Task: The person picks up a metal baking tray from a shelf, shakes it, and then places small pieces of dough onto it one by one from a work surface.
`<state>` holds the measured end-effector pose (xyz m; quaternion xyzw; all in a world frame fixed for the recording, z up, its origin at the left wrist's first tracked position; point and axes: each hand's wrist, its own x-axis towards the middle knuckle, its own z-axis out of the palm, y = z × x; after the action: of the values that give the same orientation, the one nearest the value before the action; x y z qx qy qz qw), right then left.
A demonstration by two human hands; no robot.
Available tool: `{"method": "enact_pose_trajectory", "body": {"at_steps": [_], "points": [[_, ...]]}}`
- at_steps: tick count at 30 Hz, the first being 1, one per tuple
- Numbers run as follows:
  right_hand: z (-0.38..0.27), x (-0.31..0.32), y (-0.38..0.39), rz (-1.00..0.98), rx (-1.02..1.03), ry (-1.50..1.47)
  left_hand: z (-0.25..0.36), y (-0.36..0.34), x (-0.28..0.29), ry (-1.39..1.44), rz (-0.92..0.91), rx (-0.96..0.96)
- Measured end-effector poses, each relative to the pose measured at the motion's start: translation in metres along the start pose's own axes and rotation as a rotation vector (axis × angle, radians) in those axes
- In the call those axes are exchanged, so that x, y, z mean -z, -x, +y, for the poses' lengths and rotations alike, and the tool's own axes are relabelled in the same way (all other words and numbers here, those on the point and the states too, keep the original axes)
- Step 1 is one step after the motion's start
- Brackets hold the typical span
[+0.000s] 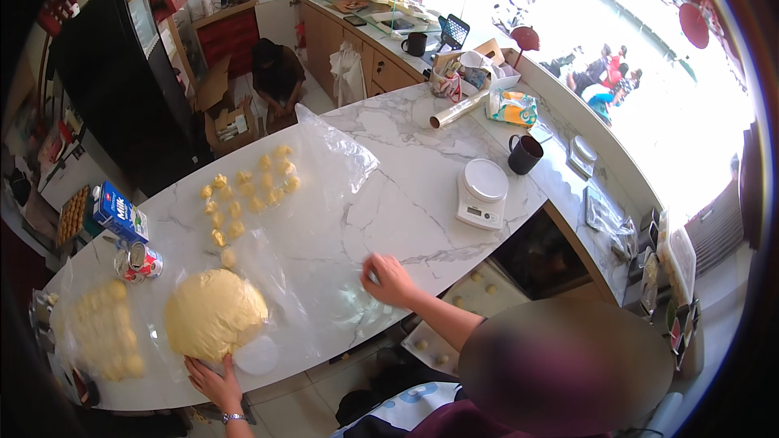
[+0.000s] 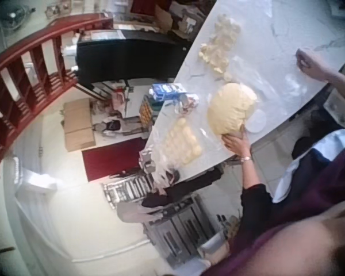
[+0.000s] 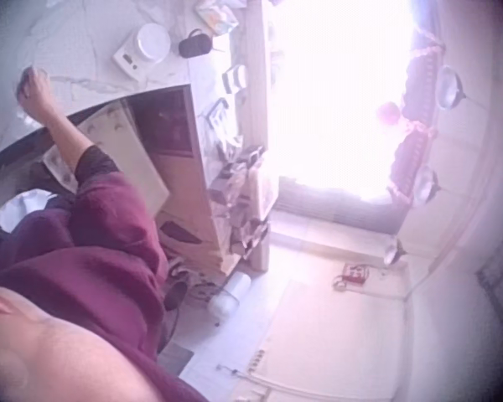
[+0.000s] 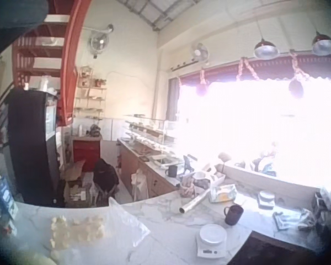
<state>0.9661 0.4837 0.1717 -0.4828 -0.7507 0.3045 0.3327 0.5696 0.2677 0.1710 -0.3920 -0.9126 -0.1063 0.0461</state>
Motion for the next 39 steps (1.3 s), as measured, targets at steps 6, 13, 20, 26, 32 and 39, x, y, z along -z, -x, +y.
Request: {"method": "enact_pose_trajectory", "body": {"at_steps": [6, 13, 20, 26, 32, 39], "points": [[0.033, 0.067, -0.013, 0.264, 0.073, 0.367, 0.000, 0.000, -0.005, -0.030, 0.004, -0.025], [0.003, 0.011, 0.022, -0.024, 0.147, -0.024, -0.006, -0.001, 0.000, -0.045, 0.006, -0.004], [0.036, 0.039, -0.043, 0.258, 0.073, 0.221, 0.002, -0.003, -0.020, 0.002, 0.032, -0.067], [0.024, 0.035, 0.024, -0.015, 0.086, -0.082, 0.004, 0.000, 0.009, -0.006, -0.003, 0.010], [0.028, 0.019, -0.041, 0.192, -0.032, 0.131, 0.000, -0.002, -0.017, 0.023, 0.052, -0.054], [0.048, 0.065, 0.004, 0.103, 0.111, 0.158, 0.005, 0.001, 0.003, 0.038, 0.020, -0.011]]}}
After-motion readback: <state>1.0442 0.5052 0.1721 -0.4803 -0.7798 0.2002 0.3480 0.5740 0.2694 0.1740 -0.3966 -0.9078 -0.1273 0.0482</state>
